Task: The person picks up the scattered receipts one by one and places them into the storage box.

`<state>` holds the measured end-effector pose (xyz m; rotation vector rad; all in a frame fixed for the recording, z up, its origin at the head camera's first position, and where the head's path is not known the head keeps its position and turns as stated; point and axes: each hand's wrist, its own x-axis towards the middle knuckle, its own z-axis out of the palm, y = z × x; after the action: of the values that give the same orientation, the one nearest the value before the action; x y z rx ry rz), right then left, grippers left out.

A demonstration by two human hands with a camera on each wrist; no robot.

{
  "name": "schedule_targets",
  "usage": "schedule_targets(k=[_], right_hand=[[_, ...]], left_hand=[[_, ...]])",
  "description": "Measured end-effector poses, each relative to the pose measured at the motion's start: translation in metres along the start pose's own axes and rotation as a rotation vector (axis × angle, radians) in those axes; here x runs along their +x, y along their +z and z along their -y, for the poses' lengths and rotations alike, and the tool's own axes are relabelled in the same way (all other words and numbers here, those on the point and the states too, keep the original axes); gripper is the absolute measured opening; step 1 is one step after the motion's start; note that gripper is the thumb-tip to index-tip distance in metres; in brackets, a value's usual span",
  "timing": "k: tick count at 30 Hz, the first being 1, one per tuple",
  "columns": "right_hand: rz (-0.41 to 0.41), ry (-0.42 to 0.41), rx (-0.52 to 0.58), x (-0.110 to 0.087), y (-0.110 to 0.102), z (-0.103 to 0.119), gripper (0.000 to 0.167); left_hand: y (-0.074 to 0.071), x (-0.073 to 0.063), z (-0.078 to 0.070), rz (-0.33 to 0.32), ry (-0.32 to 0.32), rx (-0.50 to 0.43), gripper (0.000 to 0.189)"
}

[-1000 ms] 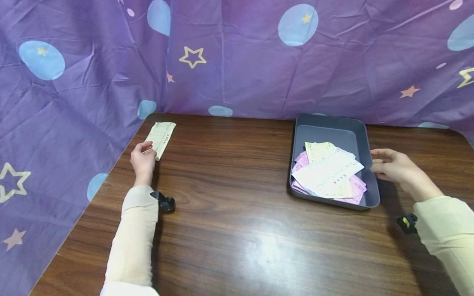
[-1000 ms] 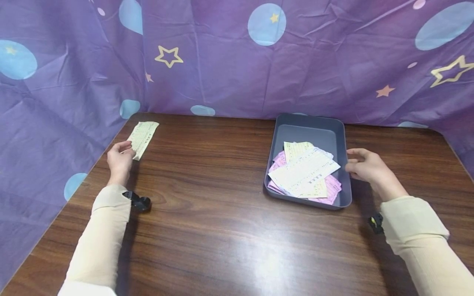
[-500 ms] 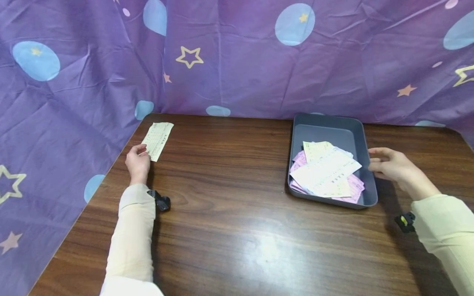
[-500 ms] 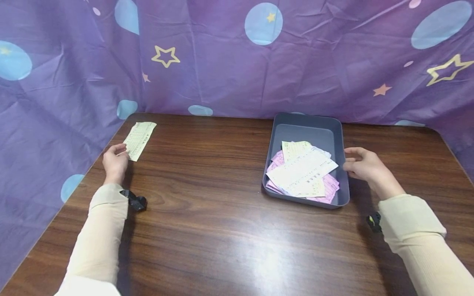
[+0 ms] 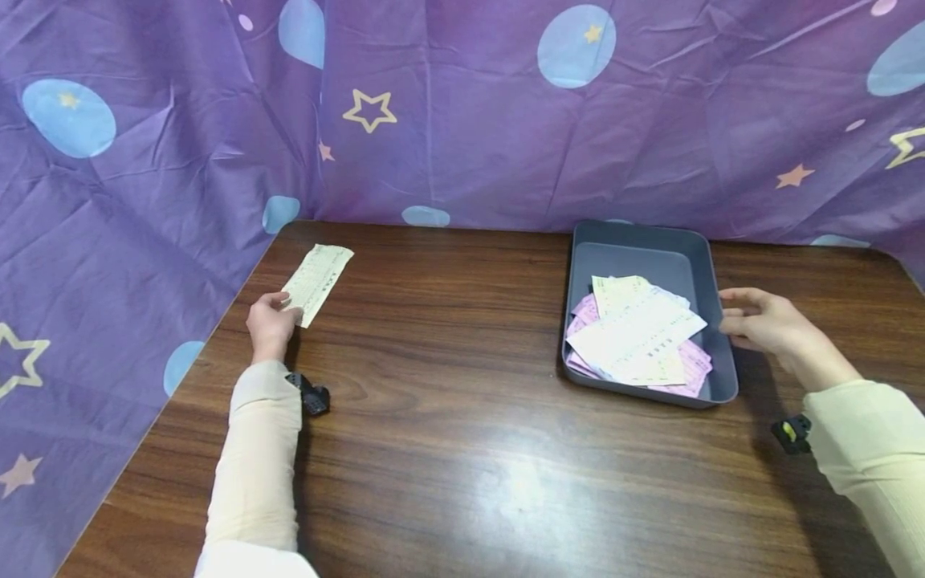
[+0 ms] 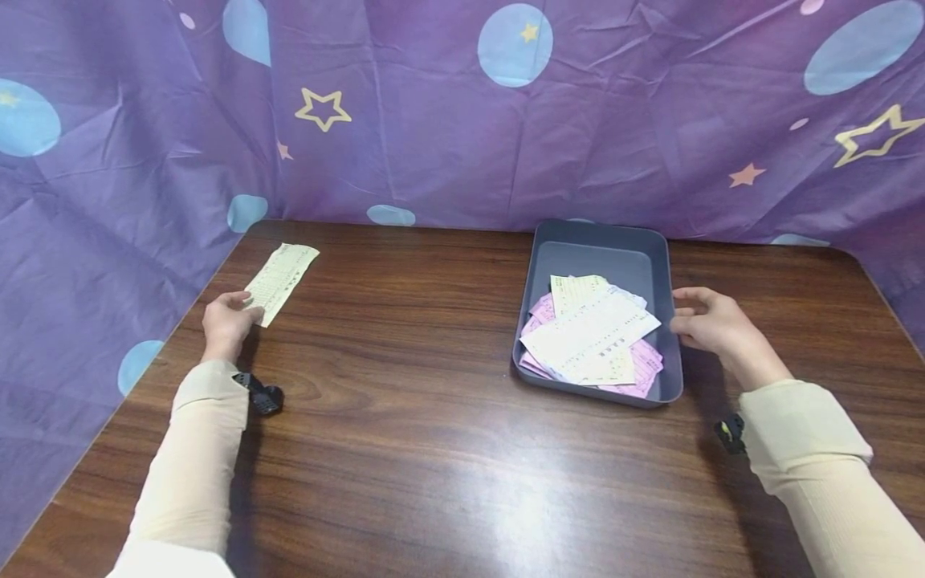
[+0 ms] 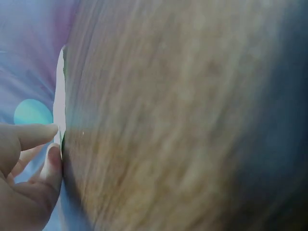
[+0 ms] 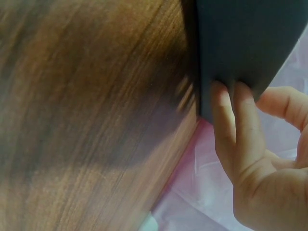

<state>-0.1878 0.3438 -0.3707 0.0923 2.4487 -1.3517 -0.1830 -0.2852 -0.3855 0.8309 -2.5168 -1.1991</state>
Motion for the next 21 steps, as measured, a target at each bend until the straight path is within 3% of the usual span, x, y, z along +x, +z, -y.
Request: schedule_targets(k=[5, 8, 15, 21], right_hand=[[-0.003, -0.01, -0.033, -0.01, 0.005, 0.013, 0.055], [-0.006, -0.009, -0.024, -0.007, 0.003, 0.009, 0.056], [-0.001, 0.009, 0.072, 0.012, -0.005, -0.019, 0.037], [-0.003, -0.001, 0.031, 0.006, -0.003, -0.011, 0.044]], left_hand=[[-0.002, 0.001, 0.0, 0.022, -0.008, 0.044, 0.052], [-0.004, 0.001, 0.0, 0.04, -0.024, 0.069, 0.056], [-0.006, 0.001, -0.002, 0.089, -0.02, 0.096, 0.062], [-0.007, 0.001, -0.002, 0.105, -0.01, 0.106, 0.063]])
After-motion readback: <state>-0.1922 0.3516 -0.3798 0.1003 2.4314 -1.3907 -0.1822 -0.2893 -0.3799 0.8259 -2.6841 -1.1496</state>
